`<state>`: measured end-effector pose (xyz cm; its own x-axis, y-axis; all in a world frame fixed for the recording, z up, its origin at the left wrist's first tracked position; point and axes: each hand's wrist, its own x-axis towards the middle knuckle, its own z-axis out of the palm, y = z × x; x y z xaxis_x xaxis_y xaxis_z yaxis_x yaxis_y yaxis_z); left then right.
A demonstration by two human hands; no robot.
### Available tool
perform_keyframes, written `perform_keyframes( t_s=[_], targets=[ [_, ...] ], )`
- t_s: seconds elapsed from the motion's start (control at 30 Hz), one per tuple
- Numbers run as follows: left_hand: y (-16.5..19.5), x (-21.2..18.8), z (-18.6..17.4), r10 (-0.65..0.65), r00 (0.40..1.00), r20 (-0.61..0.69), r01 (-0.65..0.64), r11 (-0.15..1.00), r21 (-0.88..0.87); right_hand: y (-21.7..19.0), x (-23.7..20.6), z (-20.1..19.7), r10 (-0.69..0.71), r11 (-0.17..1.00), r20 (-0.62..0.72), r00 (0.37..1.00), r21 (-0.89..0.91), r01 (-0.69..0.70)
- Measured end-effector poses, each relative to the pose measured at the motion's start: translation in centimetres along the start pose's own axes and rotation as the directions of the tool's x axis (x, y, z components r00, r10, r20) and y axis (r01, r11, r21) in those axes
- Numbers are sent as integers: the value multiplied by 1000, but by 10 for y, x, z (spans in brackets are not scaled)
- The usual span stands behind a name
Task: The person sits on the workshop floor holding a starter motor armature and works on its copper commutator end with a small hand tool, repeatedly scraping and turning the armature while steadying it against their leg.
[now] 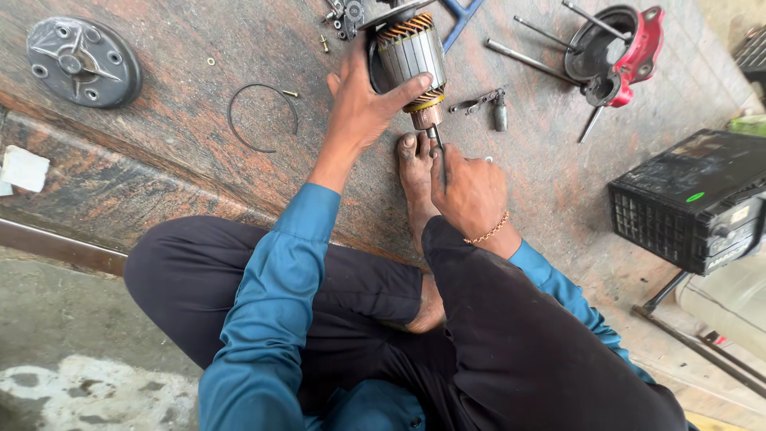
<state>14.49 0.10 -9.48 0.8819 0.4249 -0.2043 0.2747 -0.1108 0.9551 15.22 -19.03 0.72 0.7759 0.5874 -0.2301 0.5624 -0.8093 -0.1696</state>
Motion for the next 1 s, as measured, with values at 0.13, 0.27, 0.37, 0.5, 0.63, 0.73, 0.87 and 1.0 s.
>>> perform_keyframes(
  t_s=[0.13, 0.27, 0.37, 0.5, 0.63, 0.73, 0.87, 1.0],
  targets=[
    [1, -6, 7, -38, 998, -42, 39, 999, 25, -13, 1, -3, 23, 998, -7, 1000, -61, -24],
    [3, -7, 1, -85, 995, -44, 87, 995, 42, -16, 0, -12, 50, 993, 42, 998, -108, -46],
    [2, -8, -1, -66, 996, -58, 69, 995, 64, -14, 0, -11, 29, 993, 37, 999, -119, -24],
    [2, -5, 3, -79, 995, -68, 84, 994, 68, -12, -1, -8, -25, 986, 29, 999, -165, 29],
    [6, -1, 8, -88, 993, -80, 91, 995, 41, -14, 8, -10, 19, 982, 47, 999, -188, -10],
    [9, 2, 7, -136, 988, -74, 138, 990, 29, -18, 12, -13, 29, 985, 64, 998, -173, -17],
    [13, -3, 6, -123, 986, -112, 122, 992, -20, -15, 9, -10, 20, 984, 21, 1000, -176, -16],
    [12, -3, 5, -161, 980, -114, 162, 987, 3, -4, 10, 8, 3, 978, 115, 993, -207, 21]
  ],
)
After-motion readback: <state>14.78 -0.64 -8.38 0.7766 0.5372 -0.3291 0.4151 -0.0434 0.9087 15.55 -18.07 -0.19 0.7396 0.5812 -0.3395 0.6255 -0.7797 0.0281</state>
